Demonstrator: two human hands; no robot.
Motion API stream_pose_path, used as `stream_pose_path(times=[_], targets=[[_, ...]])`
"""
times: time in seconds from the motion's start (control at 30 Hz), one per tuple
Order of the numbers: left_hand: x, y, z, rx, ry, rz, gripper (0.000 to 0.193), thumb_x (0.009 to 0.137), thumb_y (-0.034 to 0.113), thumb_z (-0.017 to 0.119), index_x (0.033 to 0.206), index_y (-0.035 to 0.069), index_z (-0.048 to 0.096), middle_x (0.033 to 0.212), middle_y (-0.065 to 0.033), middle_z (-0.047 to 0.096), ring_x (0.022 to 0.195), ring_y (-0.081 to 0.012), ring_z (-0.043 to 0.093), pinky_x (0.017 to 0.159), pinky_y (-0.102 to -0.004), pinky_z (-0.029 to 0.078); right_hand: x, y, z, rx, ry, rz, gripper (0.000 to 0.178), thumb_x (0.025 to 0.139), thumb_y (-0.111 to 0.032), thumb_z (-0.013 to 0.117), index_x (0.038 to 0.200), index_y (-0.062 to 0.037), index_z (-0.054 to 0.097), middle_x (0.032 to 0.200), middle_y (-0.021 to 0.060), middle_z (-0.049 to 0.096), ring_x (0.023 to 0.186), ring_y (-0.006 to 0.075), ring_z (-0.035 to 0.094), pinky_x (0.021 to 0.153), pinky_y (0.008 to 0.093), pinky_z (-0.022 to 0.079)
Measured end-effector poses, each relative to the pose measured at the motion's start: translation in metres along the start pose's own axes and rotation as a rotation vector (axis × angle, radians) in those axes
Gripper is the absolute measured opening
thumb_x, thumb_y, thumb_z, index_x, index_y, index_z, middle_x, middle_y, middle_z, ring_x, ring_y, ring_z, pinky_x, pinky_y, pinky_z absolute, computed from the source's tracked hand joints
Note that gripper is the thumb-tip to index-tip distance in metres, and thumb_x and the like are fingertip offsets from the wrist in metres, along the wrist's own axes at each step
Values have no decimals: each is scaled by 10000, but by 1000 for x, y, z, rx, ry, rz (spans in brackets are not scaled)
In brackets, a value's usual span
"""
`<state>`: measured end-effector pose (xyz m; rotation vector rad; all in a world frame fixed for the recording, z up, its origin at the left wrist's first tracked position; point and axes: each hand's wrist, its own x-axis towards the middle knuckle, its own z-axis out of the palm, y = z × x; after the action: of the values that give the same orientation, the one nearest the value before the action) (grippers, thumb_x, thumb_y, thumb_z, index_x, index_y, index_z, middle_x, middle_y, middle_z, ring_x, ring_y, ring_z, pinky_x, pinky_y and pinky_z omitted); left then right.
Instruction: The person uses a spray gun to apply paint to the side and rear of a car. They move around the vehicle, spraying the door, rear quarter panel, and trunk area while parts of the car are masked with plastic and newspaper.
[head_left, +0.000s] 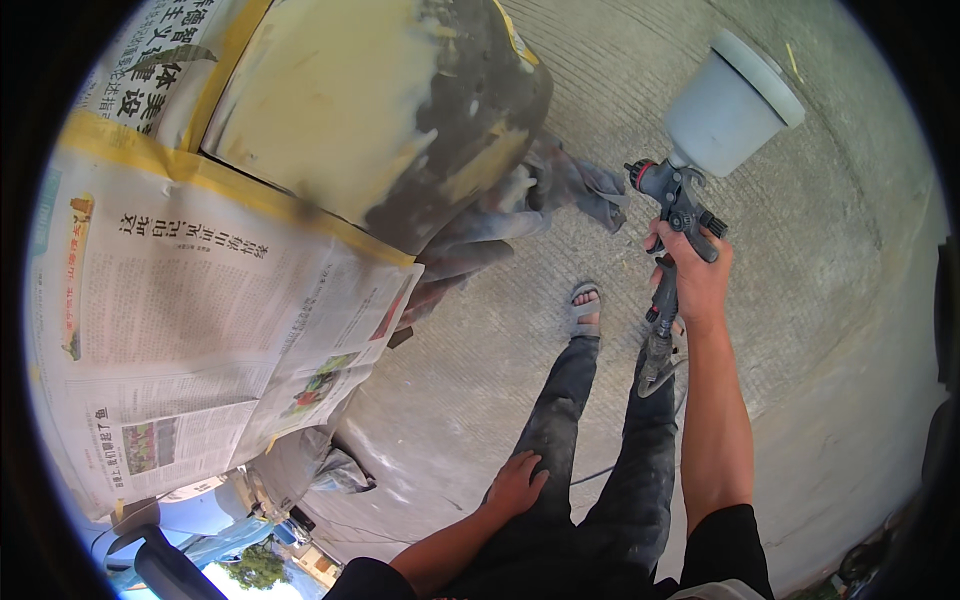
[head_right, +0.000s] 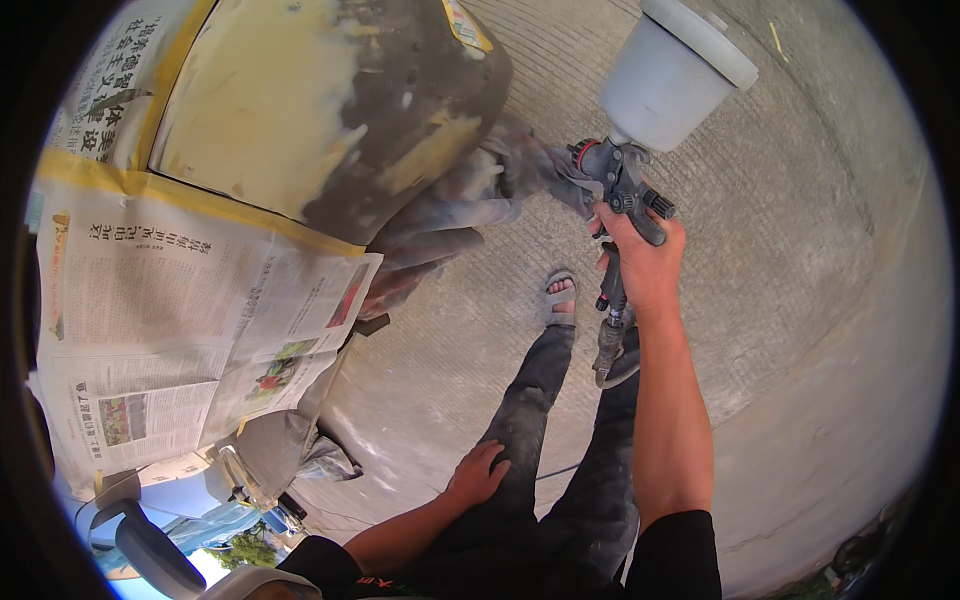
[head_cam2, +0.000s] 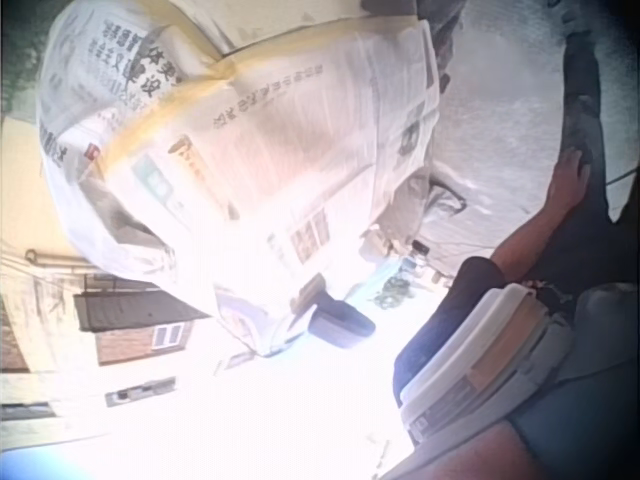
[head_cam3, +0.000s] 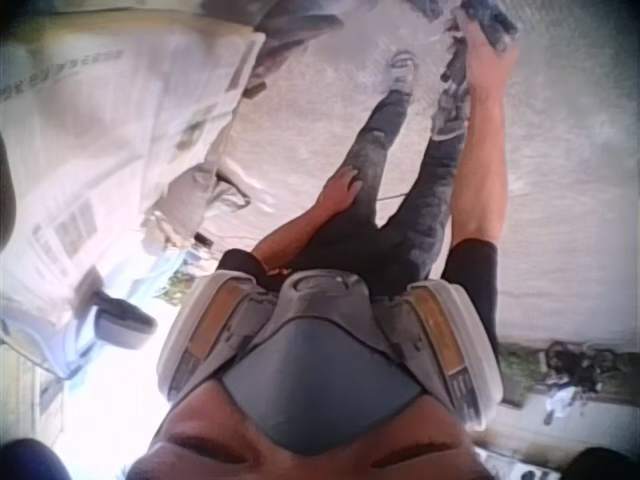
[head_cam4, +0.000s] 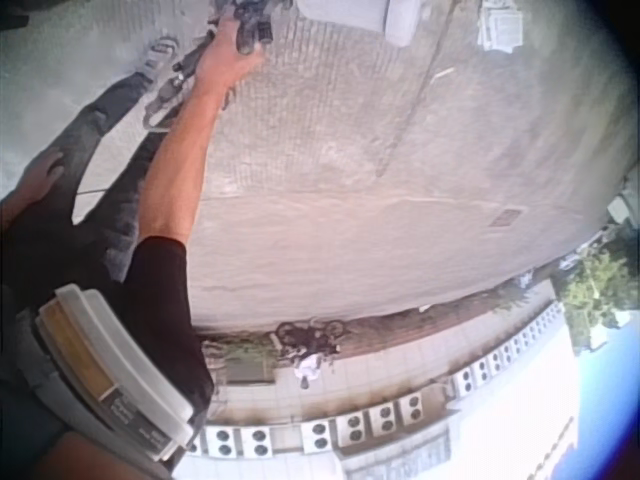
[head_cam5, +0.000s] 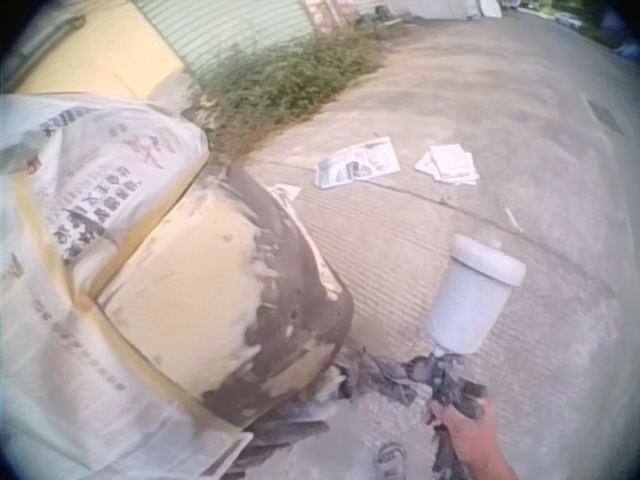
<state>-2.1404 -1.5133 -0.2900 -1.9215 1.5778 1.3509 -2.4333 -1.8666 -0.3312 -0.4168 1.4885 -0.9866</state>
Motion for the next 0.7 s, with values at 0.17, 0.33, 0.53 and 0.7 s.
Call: stream_pose_path(times=[0.17, 0.33, 0.53, 0.7], targets=[[0, 9, -1, -61, 17, 15, 415, 947, 316, 632, 1251, 34, 608, 1317, -193, 603, 1236, -368, 559, 1046, -434, 451, -66, -51, 11, 163, -169, -107, 273, 818, -38, 635, 1076, 49, 613, 854, 134, 667, 666, 169, 633, 463, 277, 502], [0, 21, -5, -130, 1, -52, 416, 950, 315, 629, 1252, 29, 616, 1272, -193, 633, 1217, -365, 574, 1047, -430, 449, -116, -99, 12, 258, -437, -109, 330, 773, 23, 743, 1082, 84, 644, 880, 167, 706, 737, 204, 700, 509, 258, 533], [-3, 24, -8, -267, 3, -66, 443, 955, 355, 617, 1265, 39, 620, 1251, -198, 649, 1190, -370, 596, 1028, -434, 465, -102, -115, 9, 196, -391, -114, 404, 806, 23, 719, 1192, 80, 617, 892, 152, 706, 742, 198, 696, 507, 260, 529], [-6, 14, -11, -409, 34, -215, 410, 954, 336, 624, 1229, 32, 642, 1179, -197, 688, 1128, -359, 643, 986, -411, 497, -33, -98, 9, -17, -172, -114, 202, 879, -98, 683, 1032, 35, 674, 801, 94, 685, 629, 124, 624, 454, 251, 476]])
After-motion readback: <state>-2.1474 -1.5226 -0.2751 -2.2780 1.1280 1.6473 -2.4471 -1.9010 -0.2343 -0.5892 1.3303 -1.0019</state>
